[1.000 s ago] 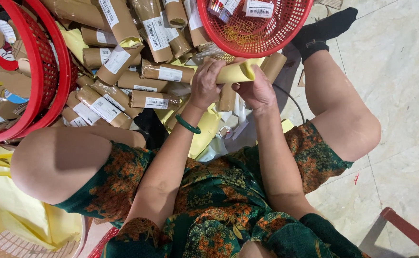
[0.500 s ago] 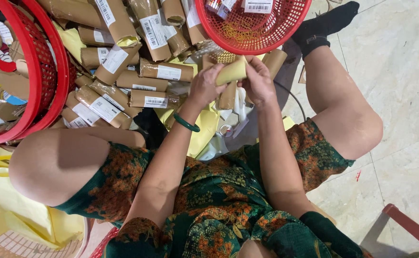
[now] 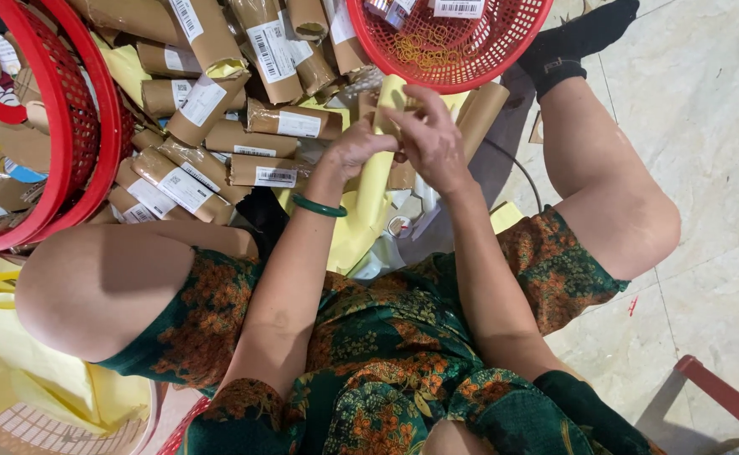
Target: Wrapping products in paper, labeling cardboard tubes, and inserting rolled posters into tubes for shipping.
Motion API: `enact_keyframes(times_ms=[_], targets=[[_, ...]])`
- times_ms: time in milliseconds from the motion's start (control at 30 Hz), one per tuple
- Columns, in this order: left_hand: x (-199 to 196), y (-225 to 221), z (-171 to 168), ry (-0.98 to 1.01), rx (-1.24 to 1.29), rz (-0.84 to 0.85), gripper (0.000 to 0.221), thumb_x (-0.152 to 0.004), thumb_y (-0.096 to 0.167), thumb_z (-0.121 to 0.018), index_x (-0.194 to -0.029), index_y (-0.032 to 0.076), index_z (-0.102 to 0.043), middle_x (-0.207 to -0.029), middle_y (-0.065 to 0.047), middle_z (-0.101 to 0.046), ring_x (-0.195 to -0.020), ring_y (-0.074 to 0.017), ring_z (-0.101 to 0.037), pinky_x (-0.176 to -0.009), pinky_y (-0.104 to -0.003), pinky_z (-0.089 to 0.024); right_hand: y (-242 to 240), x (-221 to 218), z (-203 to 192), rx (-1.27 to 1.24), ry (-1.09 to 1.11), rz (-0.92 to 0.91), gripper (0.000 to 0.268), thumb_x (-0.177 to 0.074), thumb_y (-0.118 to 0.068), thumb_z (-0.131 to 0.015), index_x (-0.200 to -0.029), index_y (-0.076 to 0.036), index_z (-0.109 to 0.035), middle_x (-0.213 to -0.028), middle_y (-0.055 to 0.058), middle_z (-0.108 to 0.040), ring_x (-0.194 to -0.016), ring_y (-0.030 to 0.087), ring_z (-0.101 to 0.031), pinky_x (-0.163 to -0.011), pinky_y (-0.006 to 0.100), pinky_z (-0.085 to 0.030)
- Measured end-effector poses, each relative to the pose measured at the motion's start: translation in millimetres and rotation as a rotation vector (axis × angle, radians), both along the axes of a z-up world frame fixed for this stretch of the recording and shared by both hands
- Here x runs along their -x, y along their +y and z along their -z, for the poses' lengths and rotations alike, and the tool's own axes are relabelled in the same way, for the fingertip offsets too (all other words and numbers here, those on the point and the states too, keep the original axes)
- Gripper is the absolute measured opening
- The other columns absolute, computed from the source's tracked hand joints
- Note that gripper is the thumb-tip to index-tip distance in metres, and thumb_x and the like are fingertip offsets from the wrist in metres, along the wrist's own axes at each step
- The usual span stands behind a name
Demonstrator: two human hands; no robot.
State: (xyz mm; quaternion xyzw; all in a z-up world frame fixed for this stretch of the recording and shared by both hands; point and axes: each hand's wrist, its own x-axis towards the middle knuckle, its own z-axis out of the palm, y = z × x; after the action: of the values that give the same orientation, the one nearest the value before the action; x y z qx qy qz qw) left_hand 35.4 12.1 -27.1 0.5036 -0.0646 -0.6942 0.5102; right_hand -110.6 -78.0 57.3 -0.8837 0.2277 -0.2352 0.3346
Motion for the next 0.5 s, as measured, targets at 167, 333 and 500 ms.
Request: enact_keyframes(times_ms=[167, 333, 500], targets=[[-15, 8, -19, 0.108, 0.043, 0.11, 0.041, -0.087, 0.008, -0.067, -0.125, 0.0, -0.056, -0.104, -0.017, -0.073, -0.083, -0.0268, -0.078, -0.066, -0.035, -0.065, 0, 3, 2, 0.17, 0.118, -0.095, 0.055, -0.078, -0.006, -0.082, -0.129, -0.025, -0.071, -0.135, 0.008, -0.06, -0.104, 0.026, -0.066, -0.091, 0.04, -0.059], [-17, 16, -9, 0.225, 0.09, 0.192, 0.047, -0.099, 0.032, -0.057, -0.126, -0.005, -0.057, -0.107, -0.023, -0.071, -0.084, -0.0327, -0.078, -0.068, -0.038, -0.065, -1, 2, 2, 0.124, 0.185, -0.135, 0.058, -0.077, -0.013, -0.084, -0.132, -0.019, -0.067, -0.132, 0.003, -0.064, -0.11, 0.031, -0.065, -0.093, 0.043, -0.056], [-28, 22, 47, -0.339, 0.0, 0.27, 0.072, -0.106, 0.068, -0.035, -0.137, 0.007, -0.058, -0.127, -0.015, -0.065, -0.097, -0.0292, -0.067, -0.075, -0.034, -0.048, -8, 14, 60, -0.227, 0.141, -0.14, 0.043, -0.092, -0.018, -0.081, -0.13, -0.012, -0.061, -0.122, 0.008, -0.068, -0.111, 0.029, -0.068, -0.096, 0.041, -0.056]])
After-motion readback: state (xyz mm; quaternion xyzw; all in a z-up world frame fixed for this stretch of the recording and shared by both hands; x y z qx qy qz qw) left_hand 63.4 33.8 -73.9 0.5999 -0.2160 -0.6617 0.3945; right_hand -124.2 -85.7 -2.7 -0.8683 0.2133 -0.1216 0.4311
